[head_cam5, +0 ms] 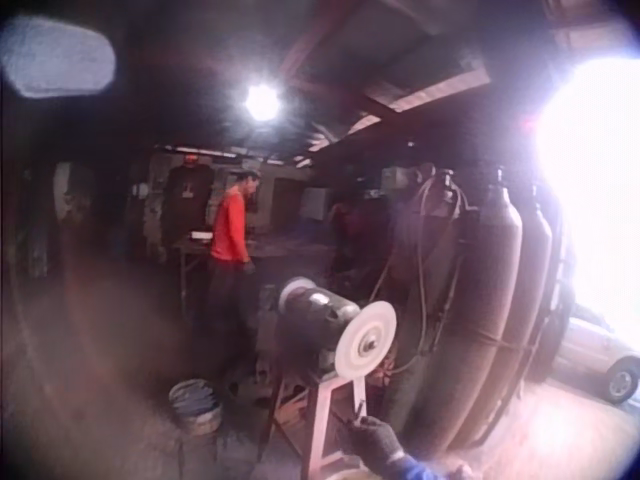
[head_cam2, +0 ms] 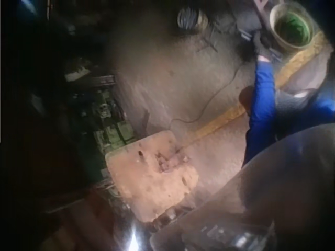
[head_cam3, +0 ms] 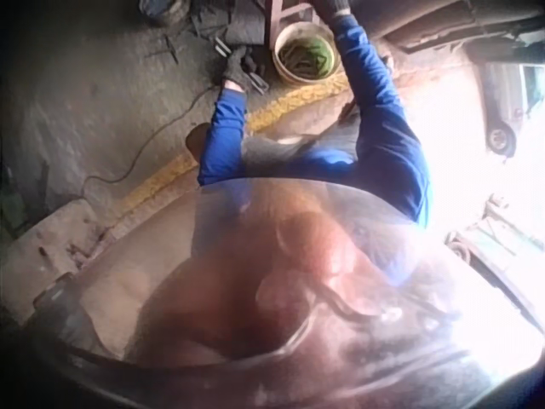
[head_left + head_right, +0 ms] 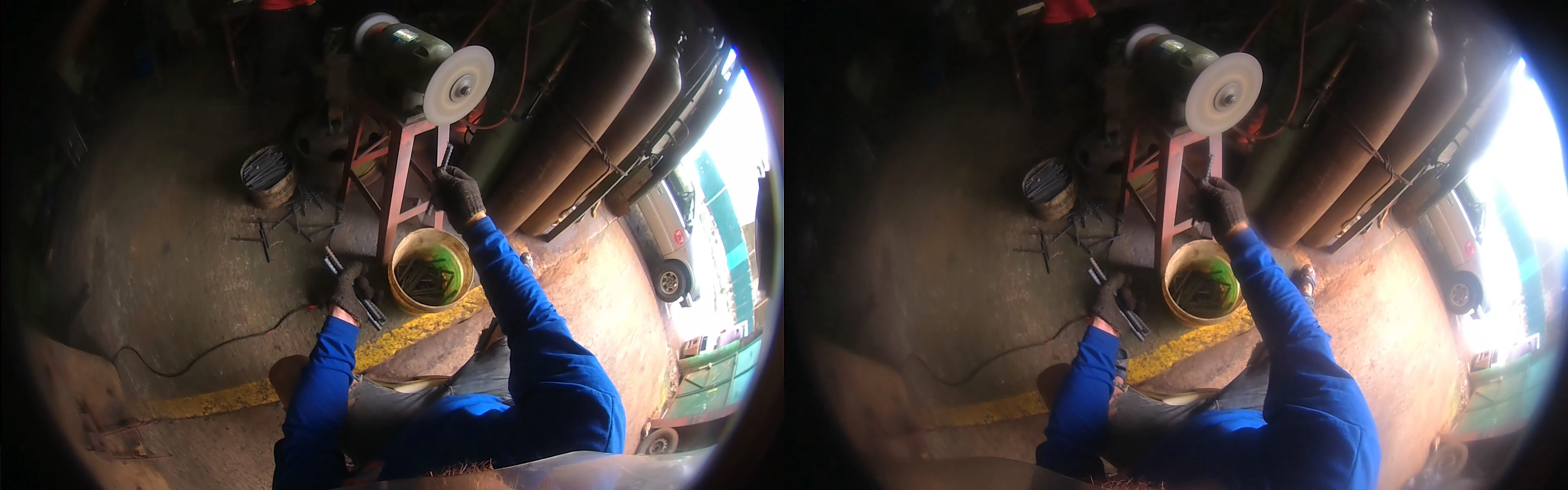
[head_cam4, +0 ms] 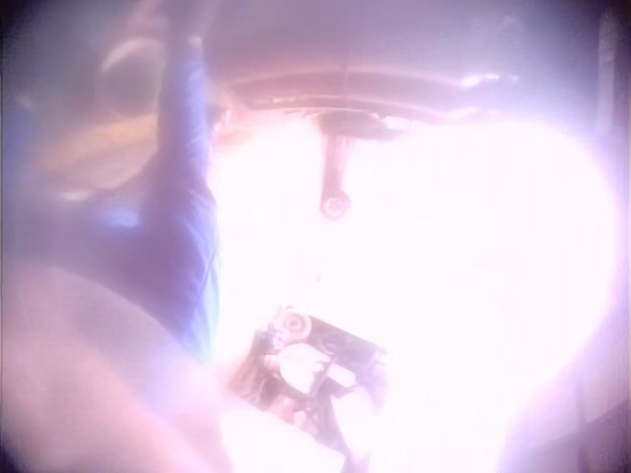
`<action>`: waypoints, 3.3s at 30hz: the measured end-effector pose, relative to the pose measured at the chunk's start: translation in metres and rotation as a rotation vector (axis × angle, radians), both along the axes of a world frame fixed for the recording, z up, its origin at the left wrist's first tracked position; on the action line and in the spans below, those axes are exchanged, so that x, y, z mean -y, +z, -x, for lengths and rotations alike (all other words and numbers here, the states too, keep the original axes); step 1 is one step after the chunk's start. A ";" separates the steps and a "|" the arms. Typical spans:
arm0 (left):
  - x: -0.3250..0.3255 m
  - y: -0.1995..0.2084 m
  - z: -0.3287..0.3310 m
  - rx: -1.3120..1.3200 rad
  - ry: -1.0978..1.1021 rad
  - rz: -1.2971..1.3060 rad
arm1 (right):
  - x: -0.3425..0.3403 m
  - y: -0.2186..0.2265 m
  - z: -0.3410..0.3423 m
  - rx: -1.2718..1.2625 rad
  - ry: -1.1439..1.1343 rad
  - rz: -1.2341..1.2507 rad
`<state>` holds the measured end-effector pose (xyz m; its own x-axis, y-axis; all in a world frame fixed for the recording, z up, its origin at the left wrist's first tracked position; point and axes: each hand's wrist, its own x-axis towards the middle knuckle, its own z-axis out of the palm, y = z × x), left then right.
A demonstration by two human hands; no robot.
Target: The person sits on the floor and uses a bench grinder to sharpen metal rods. They hold each rod against the spinning wheel, creating sparks, and then place the finished rods into a bucket.
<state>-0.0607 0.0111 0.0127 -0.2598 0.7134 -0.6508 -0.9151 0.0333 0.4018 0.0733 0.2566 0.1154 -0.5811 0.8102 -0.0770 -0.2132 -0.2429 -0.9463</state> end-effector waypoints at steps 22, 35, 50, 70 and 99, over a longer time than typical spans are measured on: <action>-0.008 -0.011 0.000 0.049 0.010 -0.015 | -0.047 0.019 0.037 -0.408 -0.164 0.039; 0.000 0.011 -0.002 -0.012 0.006 -0.003 | -0.054 0.019 0.038 0.754 -0.510 -1.515; 0.000 0.006 -0.004 -0.049 -0.025 -0.022 | -0.078 0.005 0.033 0.924 -0.408 -1.666; -0.006 -0.003 -0.005 -0.005 -0.028 -0.040 | -0.057 -0.004 0.043 0.789 -0.175 -1.421; 0.018 -0.053 -0.059 0.012 0.053 0.290 | 0.166 -0.234 -0.124 -0.202 0.132 0.766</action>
